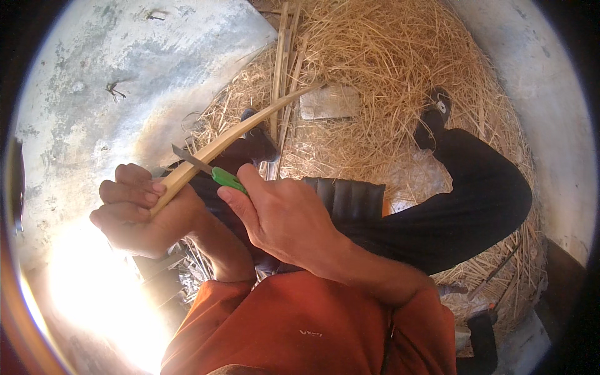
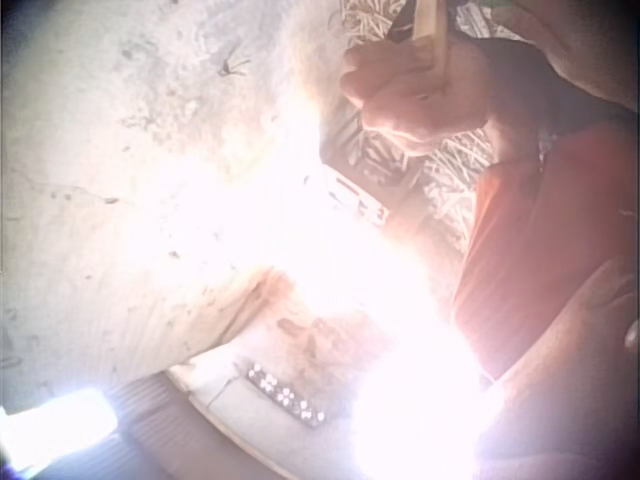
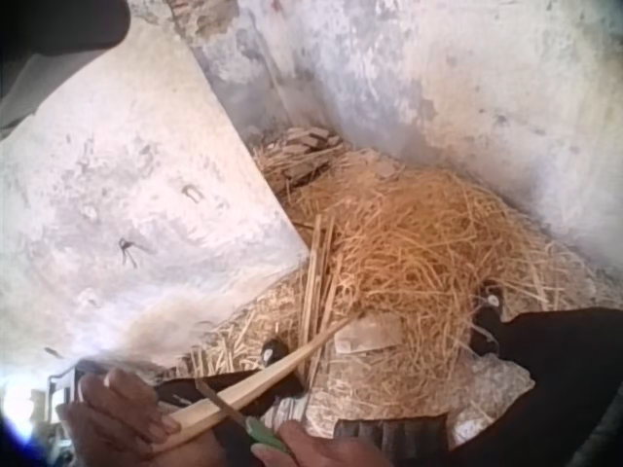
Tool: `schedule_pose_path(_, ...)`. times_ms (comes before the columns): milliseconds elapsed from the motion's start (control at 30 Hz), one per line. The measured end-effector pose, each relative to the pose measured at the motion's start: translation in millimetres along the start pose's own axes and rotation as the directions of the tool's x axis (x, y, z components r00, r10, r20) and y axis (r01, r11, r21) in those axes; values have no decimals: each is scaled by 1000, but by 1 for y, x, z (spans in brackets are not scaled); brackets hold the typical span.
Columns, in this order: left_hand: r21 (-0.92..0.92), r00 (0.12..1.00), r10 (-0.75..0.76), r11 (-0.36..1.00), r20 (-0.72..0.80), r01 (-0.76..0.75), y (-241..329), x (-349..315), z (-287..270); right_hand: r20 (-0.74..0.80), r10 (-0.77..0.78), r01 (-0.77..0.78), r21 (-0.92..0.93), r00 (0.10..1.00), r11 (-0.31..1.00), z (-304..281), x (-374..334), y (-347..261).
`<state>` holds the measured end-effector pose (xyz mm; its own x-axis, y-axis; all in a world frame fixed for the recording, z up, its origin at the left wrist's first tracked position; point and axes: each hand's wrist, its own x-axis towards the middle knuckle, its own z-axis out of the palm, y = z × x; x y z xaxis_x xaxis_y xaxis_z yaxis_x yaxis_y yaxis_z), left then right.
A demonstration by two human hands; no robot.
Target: The person whittles a thin wooden stick with a knife, shaving off layers while sitting in an area covered in straw.
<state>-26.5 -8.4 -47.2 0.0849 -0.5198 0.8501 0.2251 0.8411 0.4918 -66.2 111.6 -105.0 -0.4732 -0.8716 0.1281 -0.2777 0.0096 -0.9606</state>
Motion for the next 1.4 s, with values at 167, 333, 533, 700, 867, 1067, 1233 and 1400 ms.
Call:
schedule_pose_path(167, -118, 997, -58, 992, -57, 51, 0, -2, 6, -43, -37, 30, -166, 998, 986, 5, 7, 9)
schedule_pose_path(333, -58, 994, -20, 998, -111, 14, -13, 8, 3, -114, -162, 136, -210, 980, 968, 21, 14, 62)
schedule_pose_path(533, -72, 990, 141, 987, 2, -141, -15, 15, -1, -256, 318, -407, -636, 913, 656, -27, 23, 176)
schedule_pose_path(700, -91, 999, -33, 995, -9, 32, -16, 15, 6, -119, 374, -392, -279, 920, 877, -34, 31, 142)
schedule_pose_path(867, -130, 965, -255, 961, -61, 246, -10, 6, 5, -5, 212, -208, 171, 977, 963, 3, 21, 40)
schedule_pose_path(1067, -151, 921, -388, 913, -30, 379, 3, 5, 1, 5, 104, -102, 194, 995, 976, 14, 21, 14)
schedule_pose_path(1233, -289, 913, -404, 869, 53, 402, 6, 0, 0, -2, 10, -10, -45, 1000, 999, 22, 15, 26)
schedule_pose_path(1400, -190, 914, -392, 894, 102, 405, 6, -2, -7, -76, 437, -423, -443, 896, 790, 12, 34, 91)
